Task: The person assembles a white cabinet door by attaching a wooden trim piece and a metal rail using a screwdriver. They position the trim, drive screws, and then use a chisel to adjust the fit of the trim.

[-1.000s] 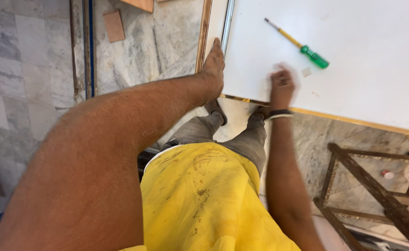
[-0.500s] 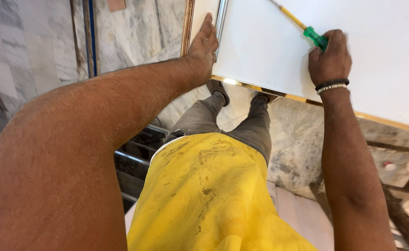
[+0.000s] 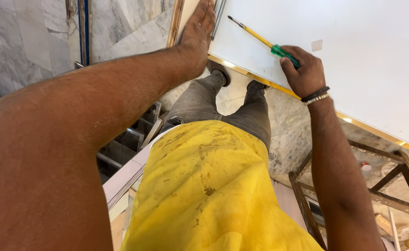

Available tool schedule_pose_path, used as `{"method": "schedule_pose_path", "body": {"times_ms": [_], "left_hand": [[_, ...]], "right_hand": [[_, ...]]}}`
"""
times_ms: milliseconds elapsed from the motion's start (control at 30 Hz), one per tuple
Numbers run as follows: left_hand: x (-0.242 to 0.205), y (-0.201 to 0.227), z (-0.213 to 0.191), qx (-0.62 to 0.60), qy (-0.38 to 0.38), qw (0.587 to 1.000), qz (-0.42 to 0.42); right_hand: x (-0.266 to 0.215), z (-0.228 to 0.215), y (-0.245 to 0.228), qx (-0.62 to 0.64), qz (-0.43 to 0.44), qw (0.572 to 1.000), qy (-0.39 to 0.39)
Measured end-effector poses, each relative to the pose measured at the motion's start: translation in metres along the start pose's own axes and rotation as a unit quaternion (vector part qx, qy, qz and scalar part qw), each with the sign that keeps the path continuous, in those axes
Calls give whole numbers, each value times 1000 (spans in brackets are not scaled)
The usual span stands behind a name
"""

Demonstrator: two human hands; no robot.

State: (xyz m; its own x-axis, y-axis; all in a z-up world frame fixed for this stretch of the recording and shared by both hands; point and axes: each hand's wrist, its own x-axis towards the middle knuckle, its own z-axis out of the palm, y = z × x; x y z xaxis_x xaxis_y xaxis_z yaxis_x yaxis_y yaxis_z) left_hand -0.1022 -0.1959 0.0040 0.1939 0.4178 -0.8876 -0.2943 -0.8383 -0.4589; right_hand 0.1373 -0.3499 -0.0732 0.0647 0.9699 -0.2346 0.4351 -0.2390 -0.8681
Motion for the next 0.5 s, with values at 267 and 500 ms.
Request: {"method": "schedule_pose_path", "body": {"times_ms": [267,500], "left_hand": [[-15,-8,-12,-23,-28,999,20],[-31,-9,-12,-5,-5,1000,18]], "right_hand": [[15,15,-3,1,-10,1000,24],[17,15,-3,5,38,999,8]]}}
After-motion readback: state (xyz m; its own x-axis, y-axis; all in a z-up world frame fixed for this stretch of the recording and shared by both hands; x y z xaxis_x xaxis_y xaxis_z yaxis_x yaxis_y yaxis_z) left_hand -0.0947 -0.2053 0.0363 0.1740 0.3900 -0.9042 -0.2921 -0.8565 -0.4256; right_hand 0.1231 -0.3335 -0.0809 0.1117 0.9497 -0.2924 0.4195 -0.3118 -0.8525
